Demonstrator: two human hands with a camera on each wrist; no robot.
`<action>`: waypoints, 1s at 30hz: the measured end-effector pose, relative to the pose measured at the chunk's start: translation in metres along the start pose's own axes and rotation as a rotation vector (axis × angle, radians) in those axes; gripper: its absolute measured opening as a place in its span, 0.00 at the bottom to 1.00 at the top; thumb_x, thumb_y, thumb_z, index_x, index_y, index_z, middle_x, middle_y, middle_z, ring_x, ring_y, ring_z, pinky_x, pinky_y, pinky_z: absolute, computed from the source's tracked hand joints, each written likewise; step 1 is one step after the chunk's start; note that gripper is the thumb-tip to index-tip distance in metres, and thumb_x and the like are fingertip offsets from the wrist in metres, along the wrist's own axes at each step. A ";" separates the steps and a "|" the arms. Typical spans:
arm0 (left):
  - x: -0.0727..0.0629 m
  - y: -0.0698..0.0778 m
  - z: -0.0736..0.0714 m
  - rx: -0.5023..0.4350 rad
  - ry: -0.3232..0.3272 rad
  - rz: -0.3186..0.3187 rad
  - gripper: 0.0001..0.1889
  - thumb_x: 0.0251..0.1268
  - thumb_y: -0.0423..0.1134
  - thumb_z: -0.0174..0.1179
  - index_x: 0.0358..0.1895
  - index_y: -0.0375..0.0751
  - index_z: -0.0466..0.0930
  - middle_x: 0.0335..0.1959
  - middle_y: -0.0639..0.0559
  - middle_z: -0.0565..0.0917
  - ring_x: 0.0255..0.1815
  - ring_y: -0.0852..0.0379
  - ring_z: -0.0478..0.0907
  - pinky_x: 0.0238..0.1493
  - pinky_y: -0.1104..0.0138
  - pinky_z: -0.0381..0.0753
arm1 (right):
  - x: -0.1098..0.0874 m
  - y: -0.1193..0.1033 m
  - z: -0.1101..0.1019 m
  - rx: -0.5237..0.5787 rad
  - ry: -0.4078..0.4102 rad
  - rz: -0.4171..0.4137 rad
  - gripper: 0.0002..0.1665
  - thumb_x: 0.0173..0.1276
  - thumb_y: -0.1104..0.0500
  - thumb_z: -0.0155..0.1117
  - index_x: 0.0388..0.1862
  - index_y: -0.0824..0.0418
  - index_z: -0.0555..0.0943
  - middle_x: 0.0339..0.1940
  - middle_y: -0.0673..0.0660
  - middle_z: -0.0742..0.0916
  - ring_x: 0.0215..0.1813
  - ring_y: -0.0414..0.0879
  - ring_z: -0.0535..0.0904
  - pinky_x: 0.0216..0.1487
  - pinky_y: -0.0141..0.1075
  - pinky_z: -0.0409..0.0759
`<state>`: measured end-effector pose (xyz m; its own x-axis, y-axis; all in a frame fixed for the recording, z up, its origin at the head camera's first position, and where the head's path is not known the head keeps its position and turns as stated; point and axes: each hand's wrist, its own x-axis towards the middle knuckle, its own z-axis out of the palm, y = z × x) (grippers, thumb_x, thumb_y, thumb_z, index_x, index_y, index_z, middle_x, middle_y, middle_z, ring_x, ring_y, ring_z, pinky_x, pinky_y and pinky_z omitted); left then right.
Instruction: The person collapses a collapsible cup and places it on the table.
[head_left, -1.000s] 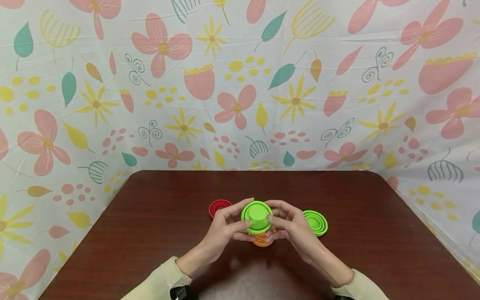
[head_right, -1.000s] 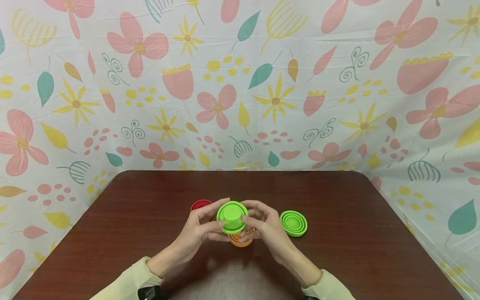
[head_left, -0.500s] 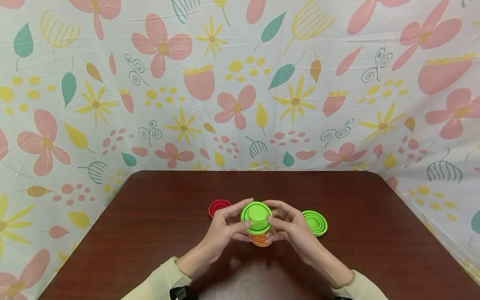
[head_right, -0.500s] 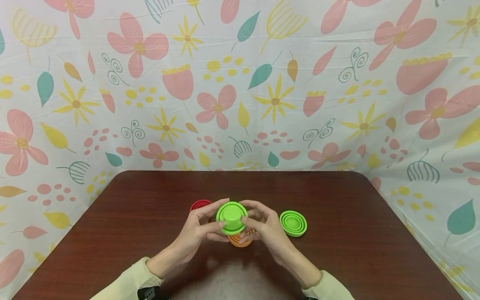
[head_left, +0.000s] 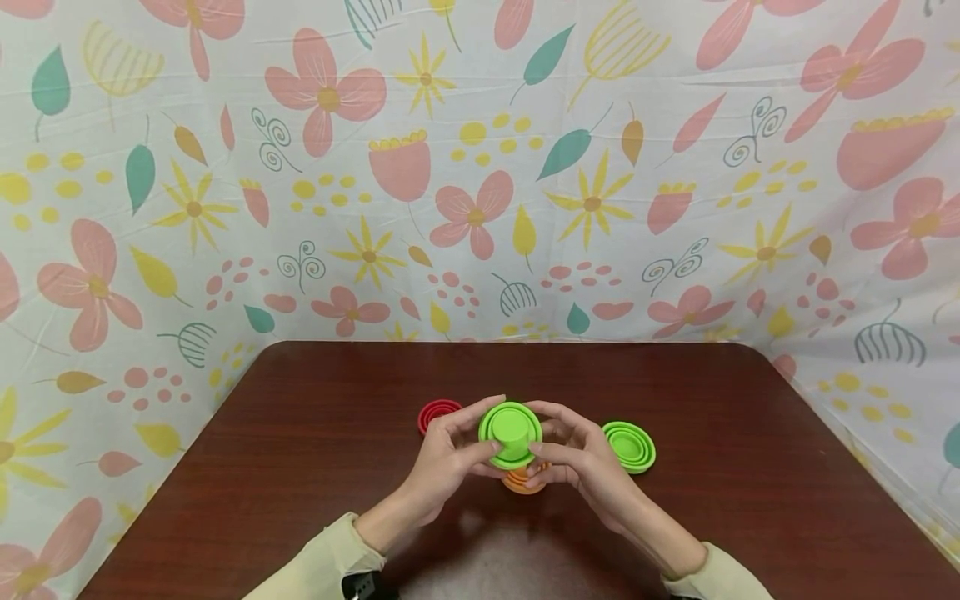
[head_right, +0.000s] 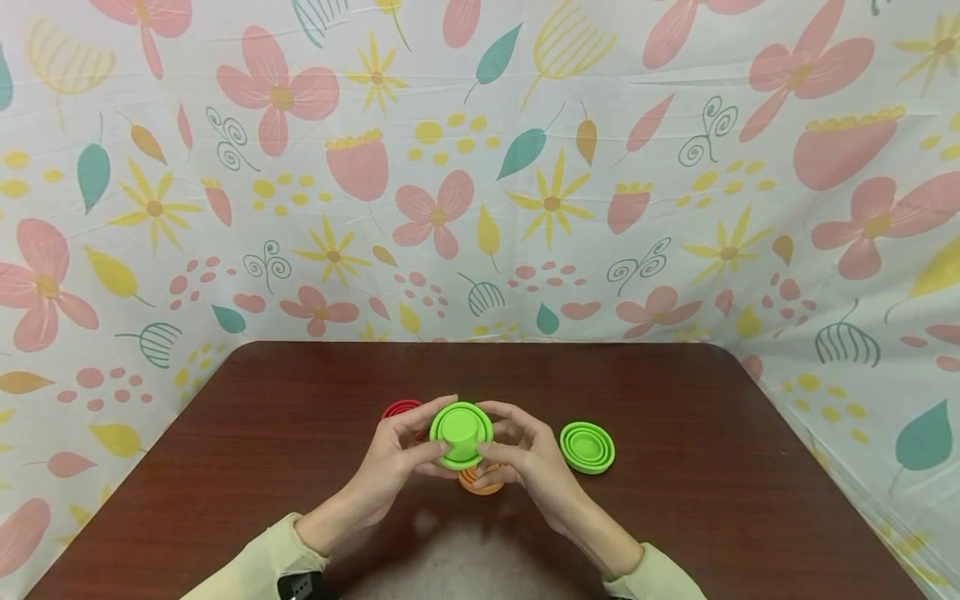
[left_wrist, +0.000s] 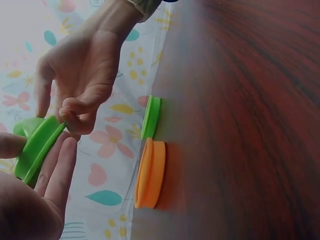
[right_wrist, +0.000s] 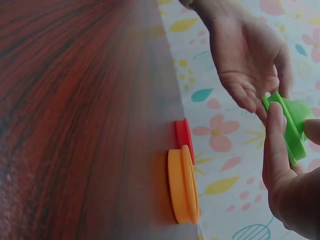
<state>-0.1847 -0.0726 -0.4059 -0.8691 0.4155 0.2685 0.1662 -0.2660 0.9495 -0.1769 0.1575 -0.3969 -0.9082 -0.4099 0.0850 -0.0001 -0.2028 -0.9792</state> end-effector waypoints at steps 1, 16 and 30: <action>0.000 0.000 0.000 0.002 -0.003 -0.001 0.31 0.71 0.24 0.61 0.77 0.33 0.70 0.64 0.35 0.81 0.50 0.51 0.87 0.44 0.52 0.91 | 0.000 0.000 0.000 0.001 0.003 0.000 0.33 0.76 0.64 0.65 0.77 0.66 0.68 0.51 0.63 0.85 0.37 0.50 0.88 0.43 0.47 0.91; 0.000 0.000 0.001 0.032 -0.003 0.014 0.35 0.67 0.24 0.65 0.78 0.34 0.69 0.63 0.35 0.82 0.53 0.52 0.84 0.47 0.62 0.90 | 0.001 0.003 0.000 -0.040 -0.012 -0.020 0.40 0.75 0.65 0.67 0.82 0.65 0.64 0.50 0.62 0.86 0.36 0.49 0.87 0.43 0.49 0.91; 0.000 -0.002 0.003 0.044 0.016 -0.008 0.37 0.64 0.24 0.66 0.78 0.37 0.69 0.63 0.37 0.83 0.53 0.52 0.84 0.45 0.62 0.90 | 0.000 0.004 0.006 -0.022 0.026 -0.024 0.42 0.73 0.66 0.68 0.82 0.69 0.64 0.46 0.60 0.86 0.34 0.48 0.88 0.43 0.48 0.91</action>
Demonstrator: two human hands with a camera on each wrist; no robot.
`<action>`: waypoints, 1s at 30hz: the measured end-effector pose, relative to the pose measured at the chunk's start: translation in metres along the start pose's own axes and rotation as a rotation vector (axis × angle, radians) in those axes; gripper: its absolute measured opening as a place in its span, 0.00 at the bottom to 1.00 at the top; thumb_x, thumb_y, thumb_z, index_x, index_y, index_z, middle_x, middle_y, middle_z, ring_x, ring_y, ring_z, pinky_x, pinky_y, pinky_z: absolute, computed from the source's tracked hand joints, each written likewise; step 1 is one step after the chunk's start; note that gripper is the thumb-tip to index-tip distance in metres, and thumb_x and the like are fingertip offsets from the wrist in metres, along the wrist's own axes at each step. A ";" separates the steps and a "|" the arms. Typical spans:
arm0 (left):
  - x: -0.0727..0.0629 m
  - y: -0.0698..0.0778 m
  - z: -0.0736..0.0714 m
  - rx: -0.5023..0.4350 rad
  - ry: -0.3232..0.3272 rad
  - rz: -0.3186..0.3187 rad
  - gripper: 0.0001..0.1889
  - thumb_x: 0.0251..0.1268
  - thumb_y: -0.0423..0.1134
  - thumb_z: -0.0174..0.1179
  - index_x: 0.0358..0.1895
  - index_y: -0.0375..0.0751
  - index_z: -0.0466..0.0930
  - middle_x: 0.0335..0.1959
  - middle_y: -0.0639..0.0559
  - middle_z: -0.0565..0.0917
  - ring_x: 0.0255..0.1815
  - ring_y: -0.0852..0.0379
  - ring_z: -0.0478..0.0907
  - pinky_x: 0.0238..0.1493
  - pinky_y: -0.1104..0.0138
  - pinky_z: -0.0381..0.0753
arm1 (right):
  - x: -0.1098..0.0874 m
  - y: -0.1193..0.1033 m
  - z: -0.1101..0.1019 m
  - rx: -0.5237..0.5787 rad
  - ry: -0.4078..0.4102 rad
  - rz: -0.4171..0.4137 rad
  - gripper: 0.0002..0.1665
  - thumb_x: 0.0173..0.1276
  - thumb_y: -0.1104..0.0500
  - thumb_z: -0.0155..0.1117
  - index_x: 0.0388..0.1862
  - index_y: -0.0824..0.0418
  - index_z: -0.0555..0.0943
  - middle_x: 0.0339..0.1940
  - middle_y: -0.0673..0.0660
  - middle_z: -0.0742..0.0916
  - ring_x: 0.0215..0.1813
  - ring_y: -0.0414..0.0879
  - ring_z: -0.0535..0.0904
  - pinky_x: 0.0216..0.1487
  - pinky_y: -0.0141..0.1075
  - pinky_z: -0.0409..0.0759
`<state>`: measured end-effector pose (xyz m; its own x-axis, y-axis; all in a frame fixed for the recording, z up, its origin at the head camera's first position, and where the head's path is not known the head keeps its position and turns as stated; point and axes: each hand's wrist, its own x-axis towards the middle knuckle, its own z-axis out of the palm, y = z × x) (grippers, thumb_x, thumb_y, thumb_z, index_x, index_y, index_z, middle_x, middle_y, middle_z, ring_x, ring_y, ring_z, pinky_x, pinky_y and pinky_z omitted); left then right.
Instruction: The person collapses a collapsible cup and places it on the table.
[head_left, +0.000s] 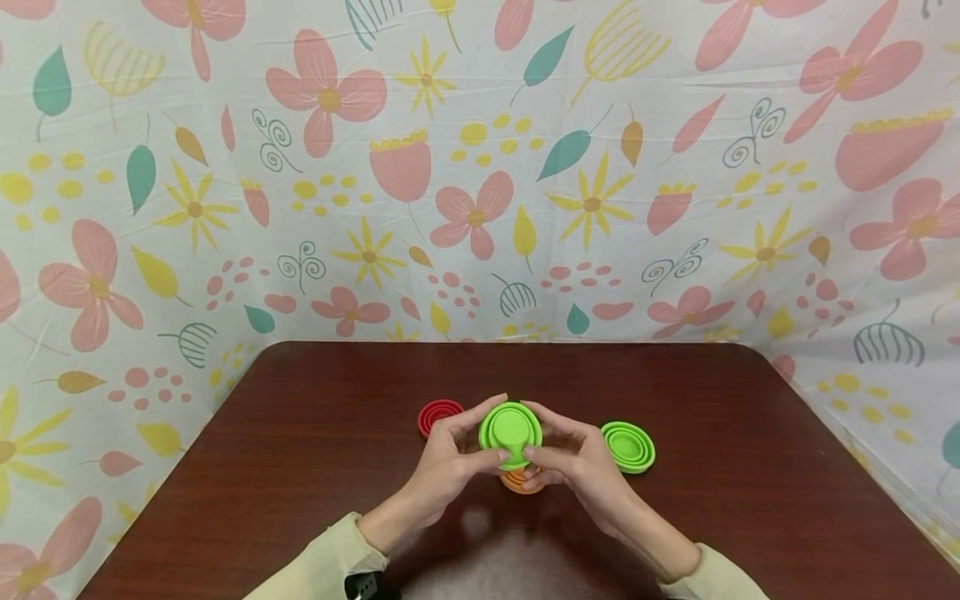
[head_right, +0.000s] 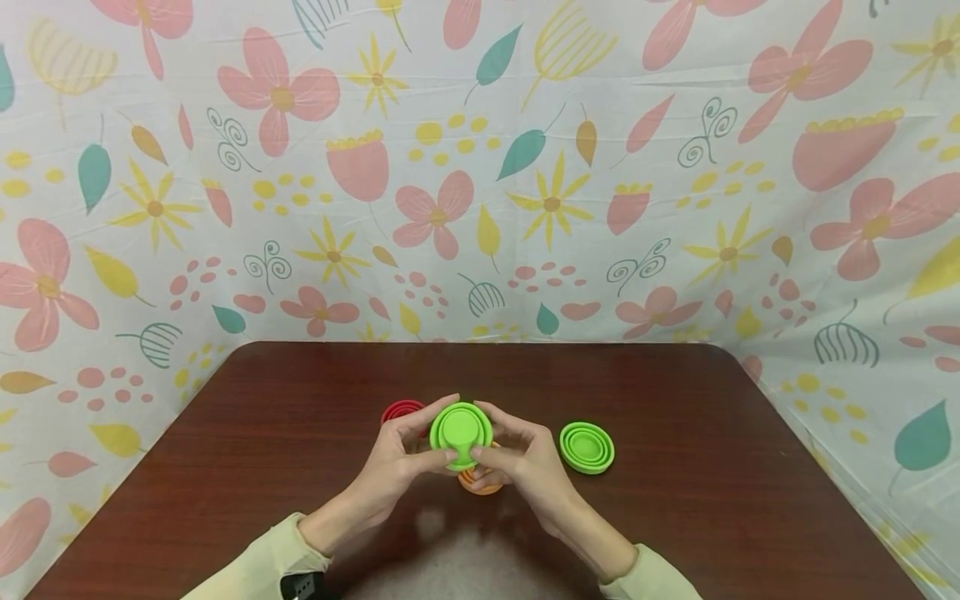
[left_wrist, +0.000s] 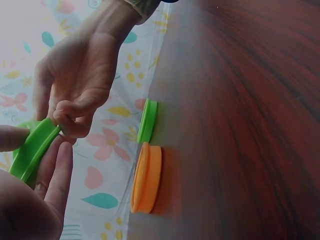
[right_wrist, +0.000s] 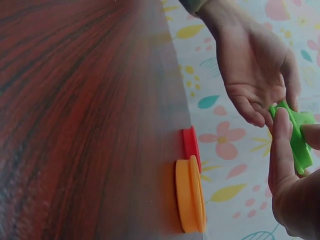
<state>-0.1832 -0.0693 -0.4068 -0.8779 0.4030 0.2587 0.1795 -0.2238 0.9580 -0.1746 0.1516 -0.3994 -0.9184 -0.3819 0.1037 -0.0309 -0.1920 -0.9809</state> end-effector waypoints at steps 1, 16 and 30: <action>0.000 0.000 0.000 -0.001 0.006 -0.003 0.37 0.64 0.24 0.66 0.78 0.37 0.70 0.63 0.37 0.83 0.53 0.51 0.84 0.45 0.61 0.90 | 0.000 0.000 0.001 0.001 0.007 0.001 0.41 0.73 0.66 0.69 0.81 0.69 0.65 0.46 0.60 0.86 0.34 0.48 0.88 0.43 0.48 0.91; 0.003 0.000 0.005 -0.009 0.074 -0.014 0.36 0.57 0.17 0.60 0.73 0.37 0.76 0.63 0.38 0.82 0.52 0.50 0.83 0.41 0.60 0.91 | 0.001 0.000 0.006 -0.030 0.040 -0.007 0.41 0.70 0.68 0.70 0.80 0.67 0.67 0.42 0.63 0.84 0.35 0.50 0.89 0.43 0.51 0.91; 0.003 0.000 0.003 0.012 0.045 -0.011 0.36 0.58 0.18 0.58 0.75 0.34 0.74 0.62 0.39 0.84 0.54 0.52 0.80 0.43 0.63 0.90 | 0.000 -0.003 0.001 0.000 -0.027 -0.006 0.45 0.69 0.70 0.71 0.82 0.69 0.64 0.41 0.62 0.84 0.36 0.50 0.89 0.45 0.50 0.91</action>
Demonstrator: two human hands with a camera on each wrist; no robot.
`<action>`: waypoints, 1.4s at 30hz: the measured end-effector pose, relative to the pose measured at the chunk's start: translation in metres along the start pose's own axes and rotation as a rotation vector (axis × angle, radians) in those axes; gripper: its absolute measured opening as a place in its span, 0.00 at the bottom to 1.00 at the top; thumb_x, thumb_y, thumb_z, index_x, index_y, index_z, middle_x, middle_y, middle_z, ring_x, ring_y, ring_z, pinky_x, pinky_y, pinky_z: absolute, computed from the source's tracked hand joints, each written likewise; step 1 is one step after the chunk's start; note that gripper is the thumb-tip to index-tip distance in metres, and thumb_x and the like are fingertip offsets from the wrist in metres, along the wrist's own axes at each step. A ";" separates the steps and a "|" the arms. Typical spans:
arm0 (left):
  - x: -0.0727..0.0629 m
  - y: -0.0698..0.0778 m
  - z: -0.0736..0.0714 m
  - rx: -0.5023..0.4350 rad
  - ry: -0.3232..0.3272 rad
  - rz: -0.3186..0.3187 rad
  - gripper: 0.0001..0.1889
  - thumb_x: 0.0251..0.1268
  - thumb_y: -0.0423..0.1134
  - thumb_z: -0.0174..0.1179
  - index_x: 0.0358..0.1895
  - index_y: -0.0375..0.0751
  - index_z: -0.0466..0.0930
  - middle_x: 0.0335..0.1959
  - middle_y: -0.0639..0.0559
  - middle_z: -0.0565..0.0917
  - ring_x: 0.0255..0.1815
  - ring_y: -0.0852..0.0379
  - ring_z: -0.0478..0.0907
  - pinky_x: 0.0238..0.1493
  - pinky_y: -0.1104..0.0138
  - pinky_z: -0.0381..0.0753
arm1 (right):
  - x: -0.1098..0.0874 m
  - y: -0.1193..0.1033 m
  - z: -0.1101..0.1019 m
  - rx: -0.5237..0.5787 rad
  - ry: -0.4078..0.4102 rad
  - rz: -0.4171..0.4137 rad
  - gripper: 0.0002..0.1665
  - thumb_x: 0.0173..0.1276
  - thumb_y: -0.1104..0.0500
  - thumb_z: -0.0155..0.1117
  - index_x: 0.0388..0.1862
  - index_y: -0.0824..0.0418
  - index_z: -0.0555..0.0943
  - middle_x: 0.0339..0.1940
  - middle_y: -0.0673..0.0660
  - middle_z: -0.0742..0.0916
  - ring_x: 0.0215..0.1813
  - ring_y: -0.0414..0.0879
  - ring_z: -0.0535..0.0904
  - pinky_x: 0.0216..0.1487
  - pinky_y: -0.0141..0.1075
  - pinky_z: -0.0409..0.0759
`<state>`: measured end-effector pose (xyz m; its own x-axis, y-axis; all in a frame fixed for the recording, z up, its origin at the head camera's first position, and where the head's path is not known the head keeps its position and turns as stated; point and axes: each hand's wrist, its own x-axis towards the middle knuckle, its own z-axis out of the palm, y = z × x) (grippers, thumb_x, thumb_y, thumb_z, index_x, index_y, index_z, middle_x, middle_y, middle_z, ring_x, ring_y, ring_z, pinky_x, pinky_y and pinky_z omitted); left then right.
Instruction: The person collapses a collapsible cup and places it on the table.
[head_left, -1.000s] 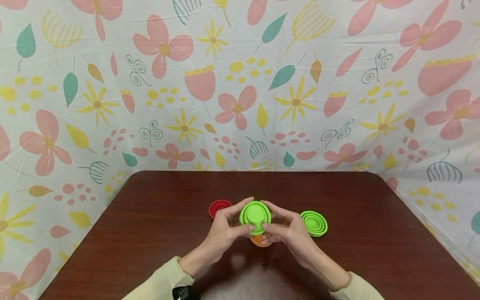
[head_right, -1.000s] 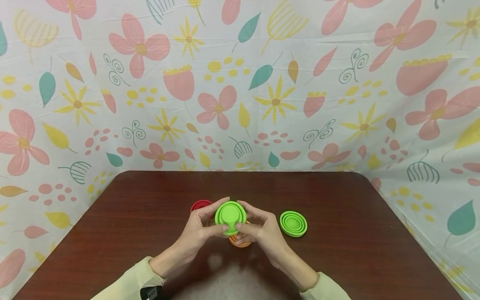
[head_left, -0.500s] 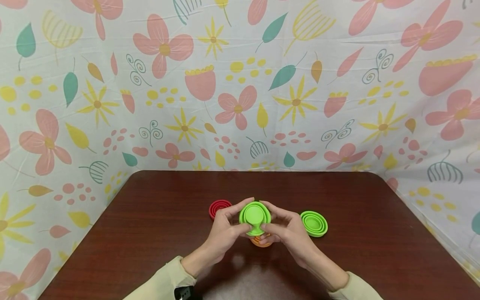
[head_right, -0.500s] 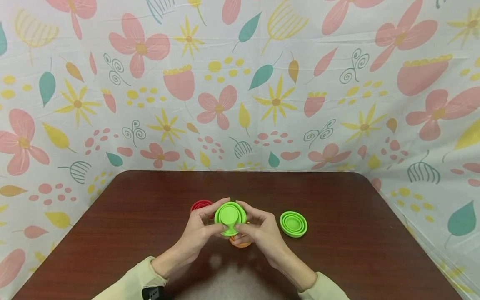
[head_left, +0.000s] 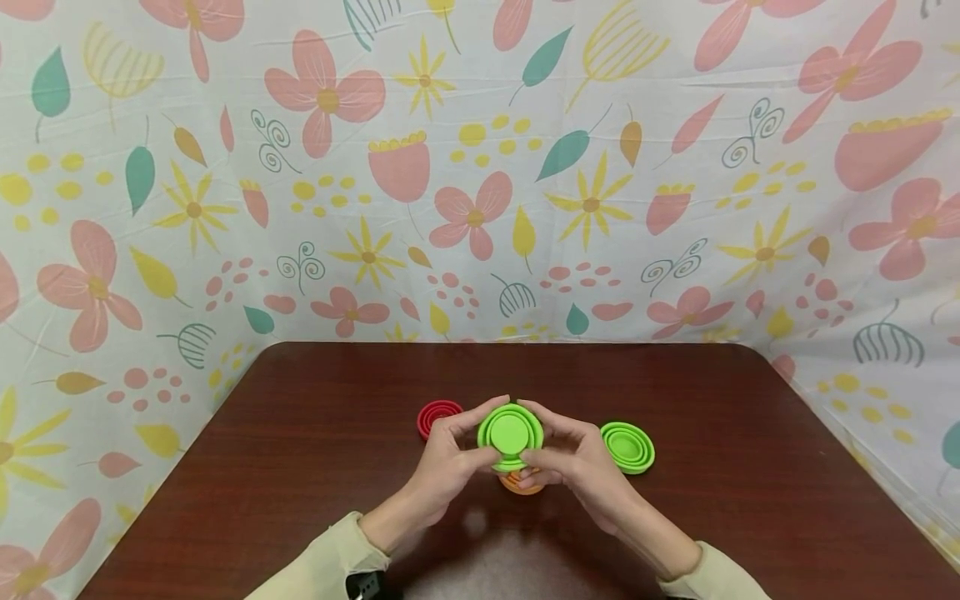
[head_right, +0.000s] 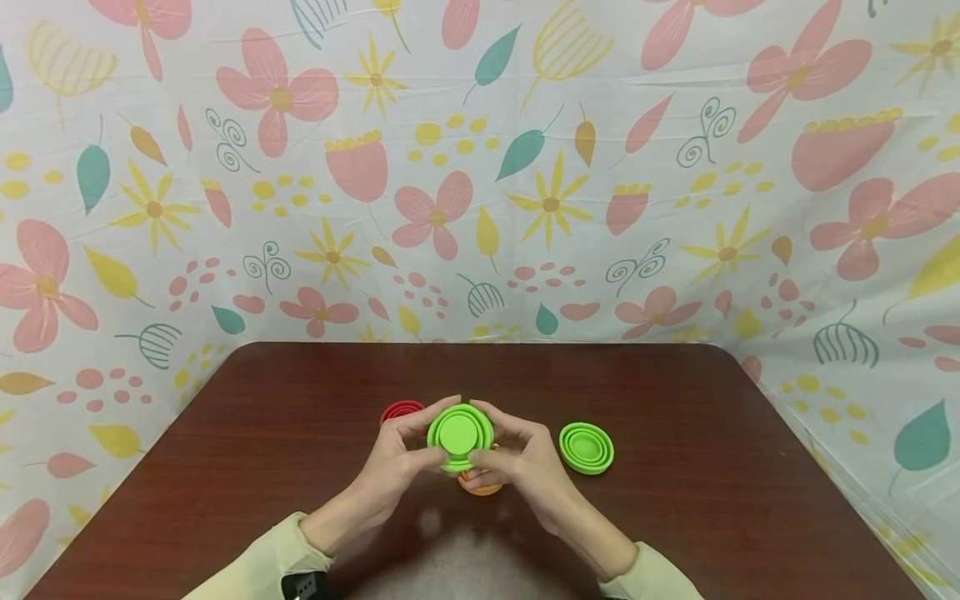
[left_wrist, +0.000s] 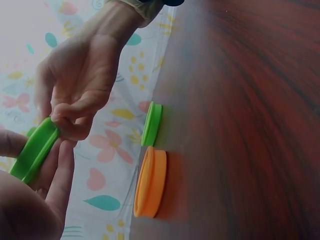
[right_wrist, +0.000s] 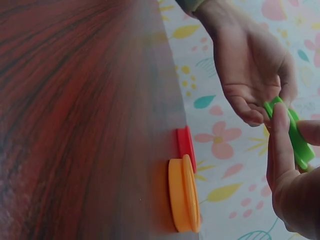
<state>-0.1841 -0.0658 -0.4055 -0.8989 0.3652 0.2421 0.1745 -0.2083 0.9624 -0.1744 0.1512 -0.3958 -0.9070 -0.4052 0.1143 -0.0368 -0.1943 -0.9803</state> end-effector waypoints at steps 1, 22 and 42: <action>0.000 0.000 -0.001 0.003 -0.011 0.000 0.36 0.58 0.19 0.59 0.75 0.35 0.74 0.61 0.39 0.84 0.54 0.52 0.80 0.44 0.63 0.90 | 0.000 0.000 -0.001 0.001 -0.008 0.002 0.45 0.69 0.70 0.71 0.82 0.68 0.63 0.41 0.62 0.84 0.36 0.50 0.89 0.45 0.50 0.91; 0.000 0.007 -0.012 -0.016 -0.161 -0.013 0.36 0.69 0.24 0.66 0.79 0.42 0.69 0.62 0.37 0.82 0.58 0.47 0.82 0.53 0.49 0.87 | -0.001 -0.002 -0.009 -0.056 -0.065 -0.021 0.42 0.73 0.67 0.69 0.83 0.63 0.65 0.47 0.65 0.84 0.38 0.50 0.89 0.44 0.49 0.91; 0.001 0.004 -0.011 0.003 -0.152 0.009 0.34 0.70 0.24 0.66 0.78 0.43 0.71 0.66 0.38 0.81 0.62 0.48 0.80 0.52 0.47 0.87 | 0.000 -0.001 -0.009 -0.125 0.024 -0.057 0.38 0.72 0.66 0.71 0.79 0.62 0.71 0.49 0.68 0.87 0.34 0.57 0.89 0.33 0.55 0.90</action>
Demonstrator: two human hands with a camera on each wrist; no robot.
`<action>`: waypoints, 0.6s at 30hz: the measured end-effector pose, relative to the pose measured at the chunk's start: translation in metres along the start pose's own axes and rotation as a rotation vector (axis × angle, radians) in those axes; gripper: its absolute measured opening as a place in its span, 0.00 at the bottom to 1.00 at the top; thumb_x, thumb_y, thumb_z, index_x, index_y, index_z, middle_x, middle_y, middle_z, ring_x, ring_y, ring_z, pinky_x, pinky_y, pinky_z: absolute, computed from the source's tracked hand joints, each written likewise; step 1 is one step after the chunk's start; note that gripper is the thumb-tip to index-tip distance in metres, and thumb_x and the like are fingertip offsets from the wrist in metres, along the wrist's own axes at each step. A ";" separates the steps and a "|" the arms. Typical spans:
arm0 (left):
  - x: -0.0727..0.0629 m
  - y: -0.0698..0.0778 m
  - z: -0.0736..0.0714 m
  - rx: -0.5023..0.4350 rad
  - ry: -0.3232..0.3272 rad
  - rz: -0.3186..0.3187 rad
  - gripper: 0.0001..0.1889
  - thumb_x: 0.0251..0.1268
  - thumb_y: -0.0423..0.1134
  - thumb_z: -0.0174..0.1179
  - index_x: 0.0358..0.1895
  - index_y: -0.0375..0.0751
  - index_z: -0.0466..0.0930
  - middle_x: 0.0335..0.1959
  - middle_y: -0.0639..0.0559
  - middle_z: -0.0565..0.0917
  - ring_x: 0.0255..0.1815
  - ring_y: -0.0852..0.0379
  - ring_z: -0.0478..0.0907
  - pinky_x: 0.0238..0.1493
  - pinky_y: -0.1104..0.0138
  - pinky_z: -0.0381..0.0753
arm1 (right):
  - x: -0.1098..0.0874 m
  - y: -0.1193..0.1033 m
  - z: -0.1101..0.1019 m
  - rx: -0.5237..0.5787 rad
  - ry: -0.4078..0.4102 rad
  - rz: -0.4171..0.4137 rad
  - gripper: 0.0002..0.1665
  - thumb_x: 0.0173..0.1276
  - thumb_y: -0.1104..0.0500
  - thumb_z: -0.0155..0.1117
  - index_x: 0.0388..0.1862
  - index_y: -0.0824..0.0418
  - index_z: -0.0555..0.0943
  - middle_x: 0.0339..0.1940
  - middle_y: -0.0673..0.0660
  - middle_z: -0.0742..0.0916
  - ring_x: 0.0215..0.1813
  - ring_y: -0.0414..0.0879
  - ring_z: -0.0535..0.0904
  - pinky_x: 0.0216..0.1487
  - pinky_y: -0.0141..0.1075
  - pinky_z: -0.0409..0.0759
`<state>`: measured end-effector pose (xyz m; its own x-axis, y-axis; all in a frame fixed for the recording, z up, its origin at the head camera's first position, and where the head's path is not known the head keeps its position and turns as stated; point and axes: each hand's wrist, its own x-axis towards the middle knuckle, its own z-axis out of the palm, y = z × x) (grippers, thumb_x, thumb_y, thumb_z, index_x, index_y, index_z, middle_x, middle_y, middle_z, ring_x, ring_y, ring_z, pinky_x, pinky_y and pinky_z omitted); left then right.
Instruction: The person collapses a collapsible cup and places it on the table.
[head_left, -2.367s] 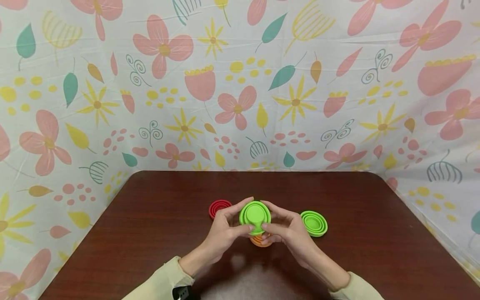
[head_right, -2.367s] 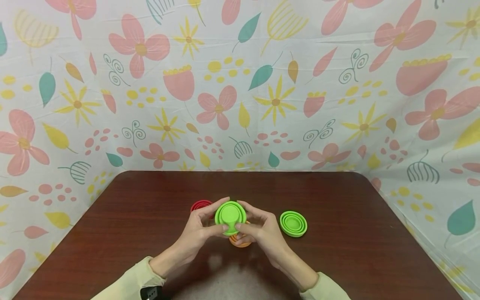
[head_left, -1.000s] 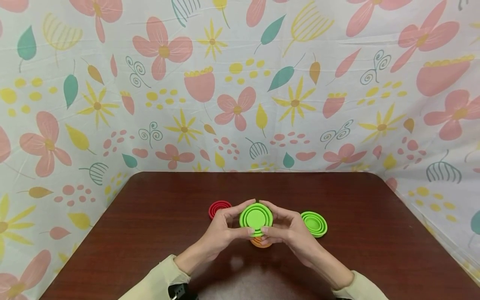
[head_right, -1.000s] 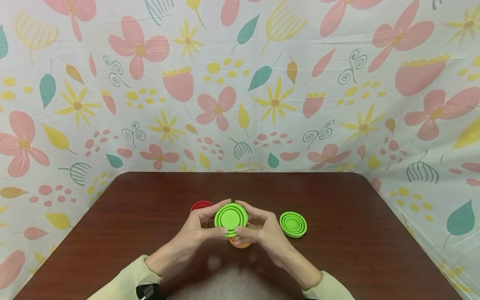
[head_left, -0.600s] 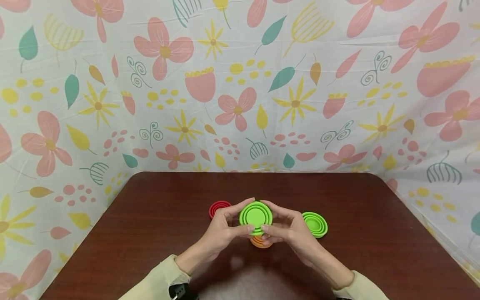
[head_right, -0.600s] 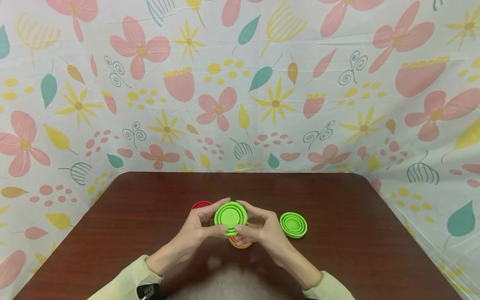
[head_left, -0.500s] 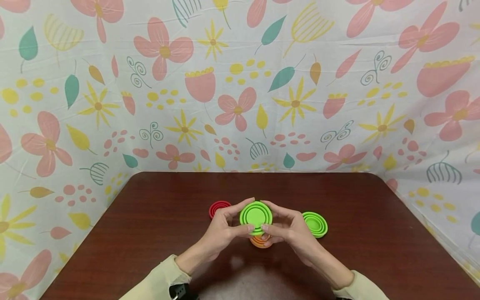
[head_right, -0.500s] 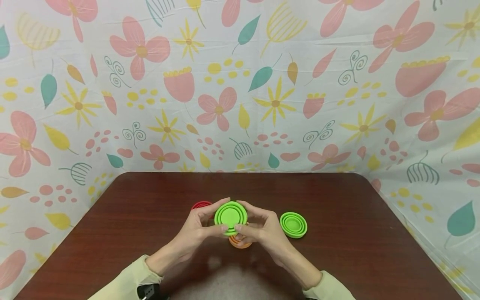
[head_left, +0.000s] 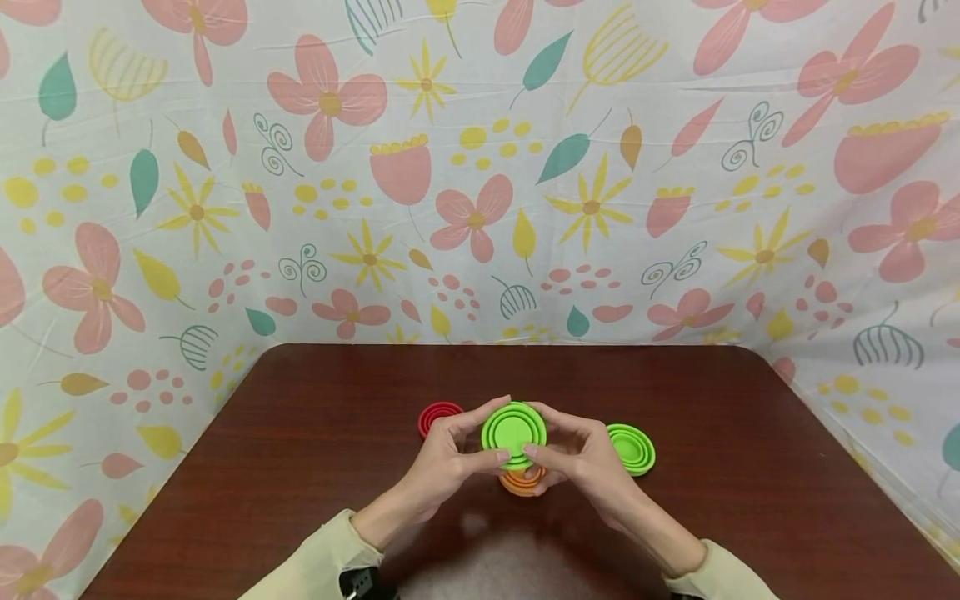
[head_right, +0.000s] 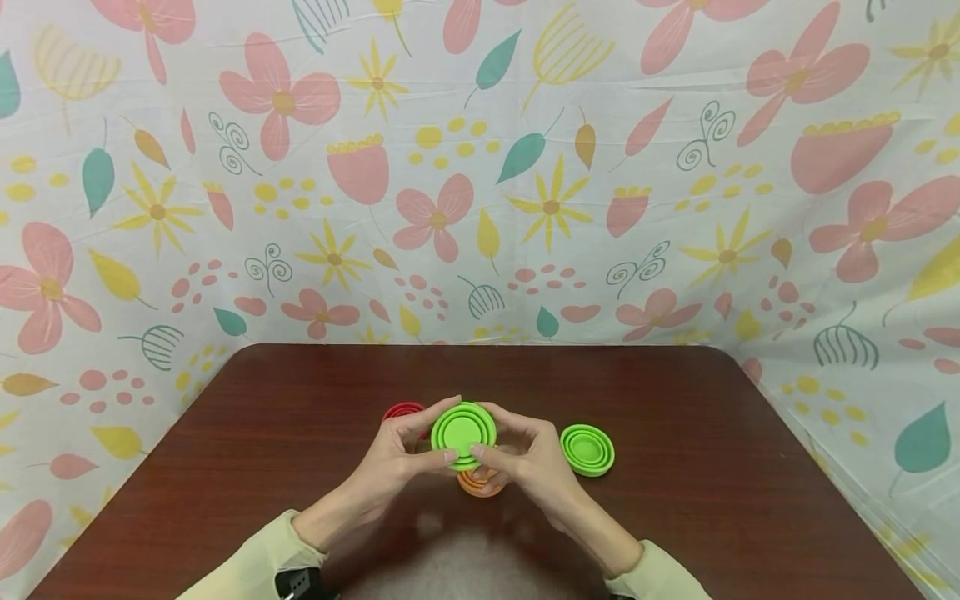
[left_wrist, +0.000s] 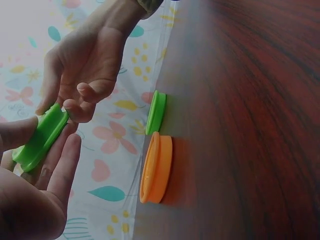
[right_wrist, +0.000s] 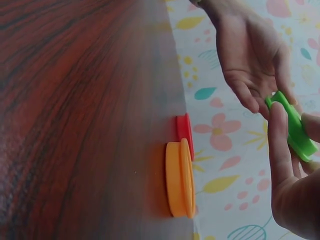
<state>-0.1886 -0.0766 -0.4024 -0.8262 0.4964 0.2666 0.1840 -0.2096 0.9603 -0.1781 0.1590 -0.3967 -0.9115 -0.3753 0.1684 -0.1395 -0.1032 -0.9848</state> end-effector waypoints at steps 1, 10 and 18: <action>0.000 0.000 0.000 0.000 0.001 -0.007 0.34 0.71 0.25 0.65 0.79 0.44 0.70 0.67 0.38 0.80 0.62 0.48 0.80 0.52 0.46 0.87 | 0.000 0.000 0.000 -0.007 0.006 -0.007 0.37 0.72 0.66 0.71 0.78 0.62 0.72 0.50 0.68 0.86 0.35 0.56 0.89 0.33 0.55 0.90; 0.000 0.001 0.001 -0.057 -0.021 -0.130 0.30 0.85 0.38 0.54 0.84 0.57 0.61 0.67 0.35 0.78 0.57 0.21 0.79 0.53 0.45 0.86 | 0.002 -0.001 -0.006 -0.093 -0.003 -0.154 0.32 0.70 0.70 0.71 0.73 0.62 0.79 0.53 0.68 0.80 0.44 0.53 0.89 0.28 0.55 0.89; -0.001 0.002 -0.004 -0.078 -0.033 -0.197 0.26 0.87 0.47 0.50 0.83 0.54 0.64 0.68 0.36 0.79 0.52 0.36 0.87 0.47 0.51 0.90 | 0.003 -0.003 -0.007 -0.203 -0.005 -0.303 0.30 0.69 0.72 0.72 0.70 0.63 0.82 0.50 0.63 0.81 0.39 0.50 0.87 0.25 0.51 0.88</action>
<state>-0.1901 -0.0809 -0.4011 -0.8239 0.5612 0.0784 -0.0222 -0.1702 0.9852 -0.1830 0.1650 -0.3937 -0.8155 -0.3598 0.4533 -0.4769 -0.0259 -0.8786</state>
